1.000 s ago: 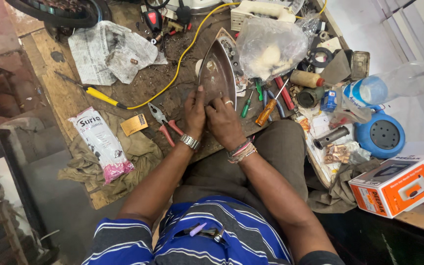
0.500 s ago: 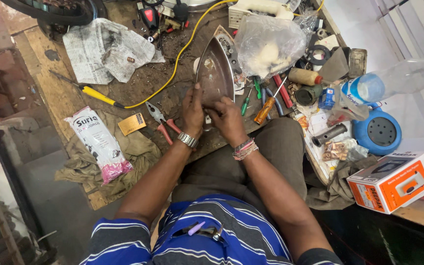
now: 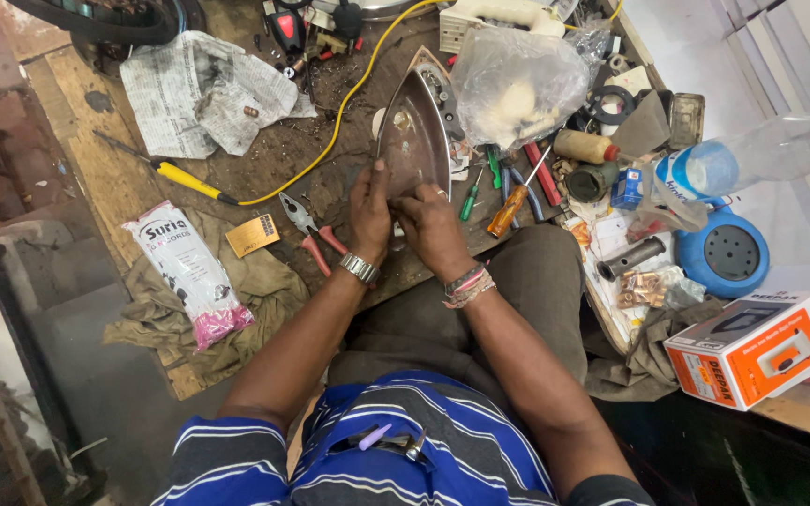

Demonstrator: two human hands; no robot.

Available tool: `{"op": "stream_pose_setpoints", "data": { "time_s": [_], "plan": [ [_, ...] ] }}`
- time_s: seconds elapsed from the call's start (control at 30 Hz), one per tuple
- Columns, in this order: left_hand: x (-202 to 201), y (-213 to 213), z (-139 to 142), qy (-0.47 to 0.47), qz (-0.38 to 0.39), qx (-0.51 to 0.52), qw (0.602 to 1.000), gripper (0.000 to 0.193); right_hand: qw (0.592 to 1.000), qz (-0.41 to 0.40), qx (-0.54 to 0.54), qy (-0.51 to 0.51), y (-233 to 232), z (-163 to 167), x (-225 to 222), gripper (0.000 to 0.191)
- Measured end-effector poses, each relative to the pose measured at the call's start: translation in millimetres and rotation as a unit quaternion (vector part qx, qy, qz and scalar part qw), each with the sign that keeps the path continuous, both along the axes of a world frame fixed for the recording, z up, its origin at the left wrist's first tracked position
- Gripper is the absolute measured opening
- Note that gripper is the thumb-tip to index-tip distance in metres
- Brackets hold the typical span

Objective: The person disassembles an electric iron, removes the metal soleplate, and uses a screwdriver to adjust or remove internal components. They repeatedly reassemble and disassemble the iron, manipulating the soleplate and internal parts with their hands and tools.

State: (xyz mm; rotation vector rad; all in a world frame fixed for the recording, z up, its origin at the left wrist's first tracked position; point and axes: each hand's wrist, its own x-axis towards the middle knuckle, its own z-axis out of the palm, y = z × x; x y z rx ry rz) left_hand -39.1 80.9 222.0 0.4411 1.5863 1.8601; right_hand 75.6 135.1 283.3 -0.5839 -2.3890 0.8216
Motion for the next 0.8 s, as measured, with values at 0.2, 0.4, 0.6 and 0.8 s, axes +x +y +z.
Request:
{"op": "stream_pose_setpoints", "data": {
  "time_s": [0.2, 0.4, 0.6, 0.8],
  "plan": [
    [-1.6, -0.6, -3.0, 0.026, 0.006, -0.020, 0.999, 0.057, 0.999, -0.009, 0.040, -0.003, -4.0, -0.3, -1.5, 0.028],
    [-3.6, 1.3, -17.1, -0.072, 0.030, -0.027, 0.997, 0.050, 0.998, -0.037, -0.045, 0.017, -2.4, -3.3, 0.7, 0.034],
    [-5.5, 3.2, -19.1, -0.010, 0.034, -0.008, 0.999, 0.051, 0.998, -0.040, -0.051, 0.019, 0.6, -6.7, 1.9, 0.024],
    [-3.6, 1.5, -6.7, -0.005, 0.023, -0.011, 1.000, 0.057, 0.999, -0.031, -0.006, 0.026, -0.6, -5.5, -2.1, 0.019]
  ]
}}
